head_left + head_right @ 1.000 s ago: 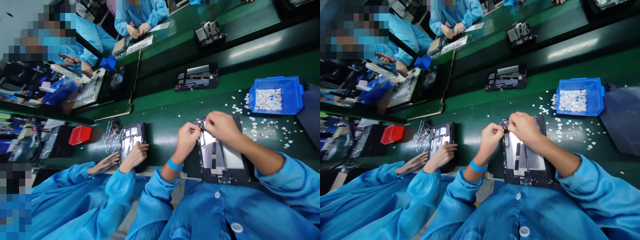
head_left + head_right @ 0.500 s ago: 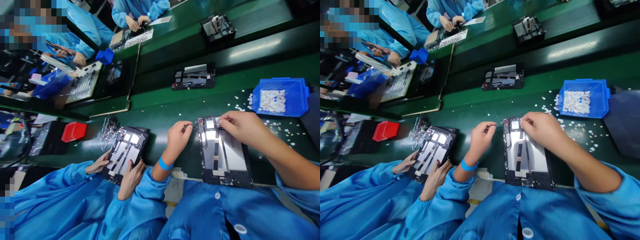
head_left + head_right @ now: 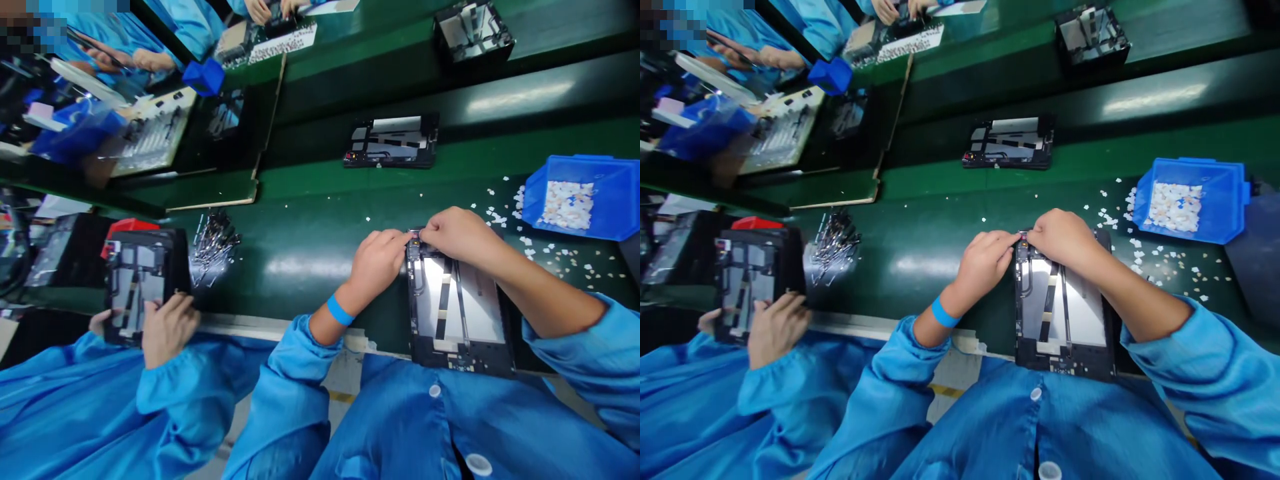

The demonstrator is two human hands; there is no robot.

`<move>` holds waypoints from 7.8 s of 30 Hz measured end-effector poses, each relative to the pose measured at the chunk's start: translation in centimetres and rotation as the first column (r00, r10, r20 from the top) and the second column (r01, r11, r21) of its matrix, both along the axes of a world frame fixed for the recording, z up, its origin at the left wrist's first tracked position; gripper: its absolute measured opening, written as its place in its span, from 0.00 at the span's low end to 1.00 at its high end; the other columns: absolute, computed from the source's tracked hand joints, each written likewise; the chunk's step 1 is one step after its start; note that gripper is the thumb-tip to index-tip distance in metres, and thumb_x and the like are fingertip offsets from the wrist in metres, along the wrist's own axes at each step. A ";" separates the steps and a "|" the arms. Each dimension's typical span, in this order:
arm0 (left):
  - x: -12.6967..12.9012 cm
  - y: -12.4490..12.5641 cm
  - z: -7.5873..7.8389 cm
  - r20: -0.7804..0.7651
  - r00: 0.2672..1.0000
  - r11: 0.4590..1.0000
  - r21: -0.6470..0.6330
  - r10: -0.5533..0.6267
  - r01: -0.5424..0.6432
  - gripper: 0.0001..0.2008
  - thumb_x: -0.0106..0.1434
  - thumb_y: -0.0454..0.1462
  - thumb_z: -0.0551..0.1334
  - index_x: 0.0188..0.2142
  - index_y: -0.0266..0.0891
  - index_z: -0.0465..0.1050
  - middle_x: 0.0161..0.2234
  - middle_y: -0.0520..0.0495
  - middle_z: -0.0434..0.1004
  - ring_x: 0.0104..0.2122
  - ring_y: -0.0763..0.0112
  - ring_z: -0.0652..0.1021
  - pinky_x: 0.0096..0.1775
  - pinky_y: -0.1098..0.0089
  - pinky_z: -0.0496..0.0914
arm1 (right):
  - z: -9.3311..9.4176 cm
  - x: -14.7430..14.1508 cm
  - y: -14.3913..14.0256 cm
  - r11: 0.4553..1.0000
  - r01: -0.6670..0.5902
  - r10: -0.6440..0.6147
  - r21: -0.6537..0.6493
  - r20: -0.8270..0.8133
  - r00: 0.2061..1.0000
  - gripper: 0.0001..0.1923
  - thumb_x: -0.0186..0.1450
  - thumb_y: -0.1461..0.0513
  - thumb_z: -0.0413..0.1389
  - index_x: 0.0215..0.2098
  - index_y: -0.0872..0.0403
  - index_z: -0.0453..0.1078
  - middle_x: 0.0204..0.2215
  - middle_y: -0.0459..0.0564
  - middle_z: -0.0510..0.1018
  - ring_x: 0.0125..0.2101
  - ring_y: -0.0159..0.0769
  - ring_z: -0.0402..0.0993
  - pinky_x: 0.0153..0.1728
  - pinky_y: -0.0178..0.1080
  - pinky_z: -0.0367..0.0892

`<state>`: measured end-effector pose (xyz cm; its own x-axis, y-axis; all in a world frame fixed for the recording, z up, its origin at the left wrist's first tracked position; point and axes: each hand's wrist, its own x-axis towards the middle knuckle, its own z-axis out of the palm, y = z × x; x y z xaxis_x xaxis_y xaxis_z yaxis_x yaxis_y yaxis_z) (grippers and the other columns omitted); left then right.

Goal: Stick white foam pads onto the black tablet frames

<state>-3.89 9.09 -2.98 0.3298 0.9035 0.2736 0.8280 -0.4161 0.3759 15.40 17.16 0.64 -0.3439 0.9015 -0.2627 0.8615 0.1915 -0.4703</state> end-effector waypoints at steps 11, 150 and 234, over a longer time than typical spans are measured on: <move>0.3 0.2 0.9 -0.264 0.963 0.998 0.018 -0.053 0.060 0.17 0.76 0.35 0.54 0.59 0.41 0.76 0.48 0.41 0.81 0.41 0.59 0.75 0.41 0.62 0.67 | -0.1 0.1 0.6 0.999 -0.037 0.038 -0.014 0.012 0.999 0.12 0.63 0.58 0.58 0.22 0.50 0.74 0.21 0.47 0.77 0.23 0.37 0.69 0.26 0.39 0.55; 3.4 5.2 2.6 0.042 0.993 0.913 -0.401 0.106 -0.081 0.06 0.69 0.31 0.60 0.35 0.41 0.71 0.37 0.48 0.75 0.42 0.64 0.74 0.47 0.64 0.69 | -3.4 5.9 -1.3 0.522 -0.539 0.500 0.661 0.275 0.821 0.17 0.72 0.69 0.52 0.55 0.56 0.76 0.39 0.55 0.78 0.36 0.43 0.61 0.34 0.44 0.48; 0.1 -0.9 2.1 0.263 0.895 0.786 -0.602 0.359 -0.138 0.22 0.72 0.40 0.60 0.63 0.40 0.67 0.46 0.45 0.80 0.42 0.63 0.79 0.48 0.61 0.73 | -2.5 8.4 -2.4 0.718 -0.341 0.399 0.606 0.042 0.916 0.22 0.73 0.67 0.48 0.63 0.54 0.70 0.52 0.57 0.80 0.50 0.48 0.74 0.50 0.49 0.68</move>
